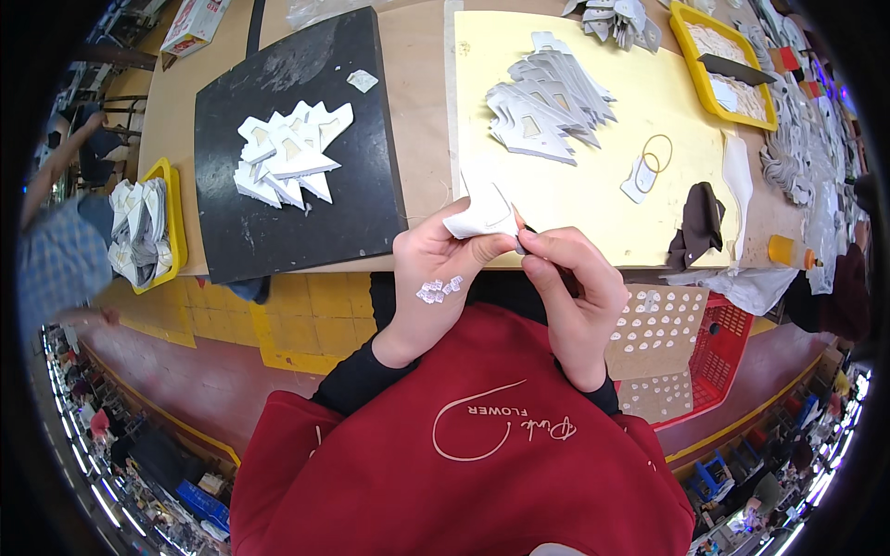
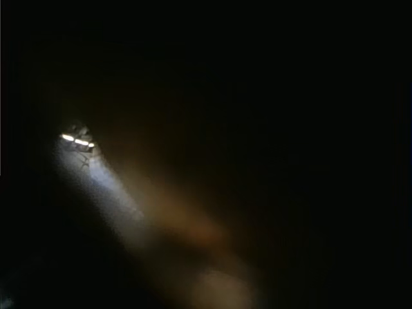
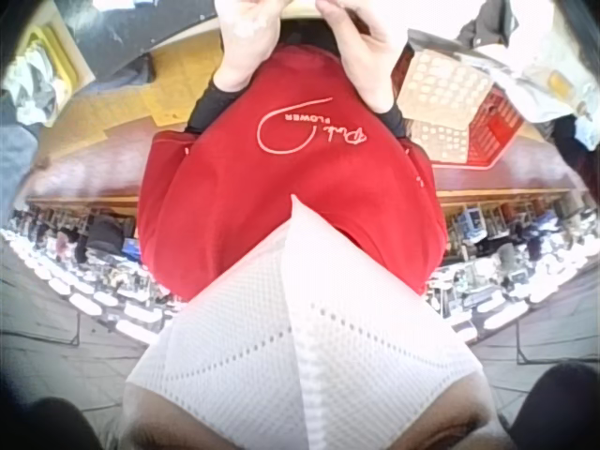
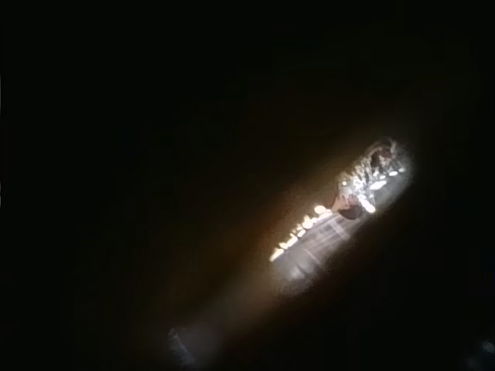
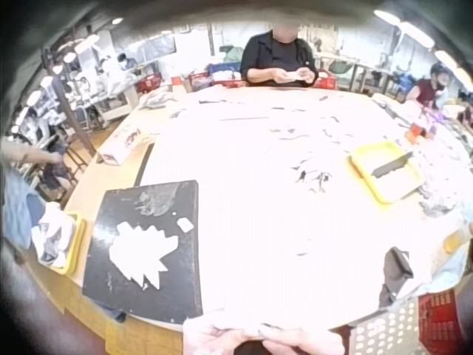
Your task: The person repeatedly picks up small white paper pieces from a pile on a table and trims their edges with a small blade. The trimmed pieces are placed on a separate pile. The person continues this process throughout the clip.
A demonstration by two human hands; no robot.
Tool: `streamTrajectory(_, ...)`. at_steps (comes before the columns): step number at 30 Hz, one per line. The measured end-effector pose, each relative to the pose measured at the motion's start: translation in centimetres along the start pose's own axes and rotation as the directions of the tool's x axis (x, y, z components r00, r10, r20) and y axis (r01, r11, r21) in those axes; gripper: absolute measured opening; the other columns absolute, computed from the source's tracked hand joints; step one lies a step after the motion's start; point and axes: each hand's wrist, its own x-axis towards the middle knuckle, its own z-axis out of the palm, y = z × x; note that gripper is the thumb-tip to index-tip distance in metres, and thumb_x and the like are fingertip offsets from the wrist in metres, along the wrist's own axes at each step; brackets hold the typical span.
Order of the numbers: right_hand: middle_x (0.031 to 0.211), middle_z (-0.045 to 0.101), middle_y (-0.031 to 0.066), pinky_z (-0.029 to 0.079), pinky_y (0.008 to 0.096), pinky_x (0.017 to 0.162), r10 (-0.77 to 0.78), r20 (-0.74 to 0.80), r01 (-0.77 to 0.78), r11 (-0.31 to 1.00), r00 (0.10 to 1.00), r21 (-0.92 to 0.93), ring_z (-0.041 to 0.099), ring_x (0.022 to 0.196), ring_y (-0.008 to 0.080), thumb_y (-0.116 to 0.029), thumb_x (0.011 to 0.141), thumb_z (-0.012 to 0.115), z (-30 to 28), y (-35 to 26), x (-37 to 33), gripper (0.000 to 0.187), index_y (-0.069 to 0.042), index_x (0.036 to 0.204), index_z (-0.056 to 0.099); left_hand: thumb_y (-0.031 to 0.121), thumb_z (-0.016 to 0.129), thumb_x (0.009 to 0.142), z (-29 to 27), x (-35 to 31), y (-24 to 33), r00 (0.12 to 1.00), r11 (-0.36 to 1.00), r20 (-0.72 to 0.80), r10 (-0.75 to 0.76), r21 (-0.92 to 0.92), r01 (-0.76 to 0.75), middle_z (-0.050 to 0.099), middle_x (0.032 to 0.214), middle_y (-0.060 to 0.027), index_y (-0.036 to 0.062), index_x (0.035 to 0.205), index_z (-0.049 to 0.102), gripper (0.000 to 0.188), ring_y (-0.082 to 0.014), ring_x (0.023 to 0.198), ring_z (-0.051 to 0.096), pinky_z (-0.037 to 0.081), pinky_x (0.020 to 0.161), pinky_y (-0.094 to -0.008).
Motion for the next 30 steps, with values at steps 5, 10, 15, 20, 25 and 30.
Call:
streamTrajectory(5, 0.084, 0.064, 0.0057, 0.041, 0.0214, 0.06, 0.046, 0.009, -0.046, 0.999, 0.999, 0.02, 0.052, 0.067, 0.0098, 0.004, 0.084, 0.066, 0.2, 0.1, 0.1, 0.024, -0.002, 0.108, 0.069, -0.001, 0.066, 0.089, 0.0, 0.2, -0.2, 0.999, 0.999, -0.004, 0.037, -0.017, -0.037, 0.068, 0.1, -0.0083, -0.0086, 0.11, 0.063, 0.023, -0.0105, 0.089, 0.062, 0.051, 0.081, -0.0238)
streamTrajectory(10, 0.085, 0.064, 0.0048, 0.038, 0.0201, 0.058, 0.084, 0.034, -0.087, 0.992, 0.996, 0.089, 0.049, 0.066, 0.0085, 0.003, 0.085, 0.066, -0.1, 0.8, 0.1, 0.025, -0.003, 0.109, 0.069, 0.0, 0.067, 0.088, 0.0, 0.6, -0.2, 0.999, 0.998, 0.012, 0.051, -0.032, -0.051, 0.068, 0.099, -0.0078, -0.0083, 0.11, 0.063, 0.023, -0.0105, 0.088, 0.062, 0.051, 0.08, -0.0235)
streamTrajectory(15, 0.086, 0.064, 0.0052, 0.038, 0.0205, 0.057, -0.027, 0.027, 0.028, 0.999, 0.999, -0.046, 0.048, 0.065, 0.0081, 0.004, 0.084, 0.066, 0.0, 0.6, 0.4, 0.026, -0.003, 0.109, 0.068, 0.001, 0.068, 0.088, -0.2, 0.5, -0.3, 0.999, 0.997, -0.008, 0.033, 0.074, -0.032, 0.068, 0.098, -0.0064, -0.0075, 0.108, 0.064, 0.022, -0.009, 0.088, 0.062, 0.051, 0.078, -0.0227)
streamTrajectory(20, 0.087, 0.061, 0.0034, 0.034, 0.019, 0.054, 0.164, 0.076, -0.177, 0.959, 0.984, 0.222, 0.043, 0.06, 0.0063, 0.0, 0.09, 0.06, -0.1, 1.0, 0.3, 0.025, -0.002, 0.115, 0.064, 0.002, 0.068, 0.089, -0.2, 0.5, 0.0, 0.999, 0.982, 0.003, 0.05, 0.184, -0.05, 0.067, 0.099, -0.0063, -0.0073, 0.108, 0.064, 0.022, -0.0088, 0.088, 0.062, 0.05, 0.079, -0.0227)
streamTrajectory(25, 0.086, 0.058, 0.0006, 0.027, 0.0174, 0.052, 0.451, 0.328, -0.484, 0.292, 0.83, 0.825, 0.034, 0.056, 0.0048, -0.007, 0.097, 0.053, -1.2, 1.3, 0.6, 0.026, -0.001, 0.122, 0.057, 0.001, 0.065, 0.09, -0.1, 1.1, -0.2, 0.994, 0.997, -0.091, -0.056, -0.062, 0.05, 0.066, 0.104, -0.0091, -0.009, 0.112, 0.061, 0.024, -0.0111, 0.097, 0.061, 0.049, 0.087, -0.0255)
streamTrajectory(30, 0.077, 0.058, 0.0035, 0.043, 0.0226, 0.055, -0.12, 0.152, 0.129, 0.99, 0.981, -0.05, 0.053, 0.062, 0.0114, 0.004, 0.079, 0.068, 0.4, 0.2, 0.3, 0.03, -0.007, 0.107, 0.07, 0.003, 0.066, 0.09, -1.0, 2.8, -0.6, 0.994, 0.991, -0.101, -0.037, 0.125, 0.05, 0.063, 0.111, -0.0107, -0.0081, 0.111, 0.061, 0.025, -0.012, 0.103, 0.058, 0.047, 0.09, -0.0262)
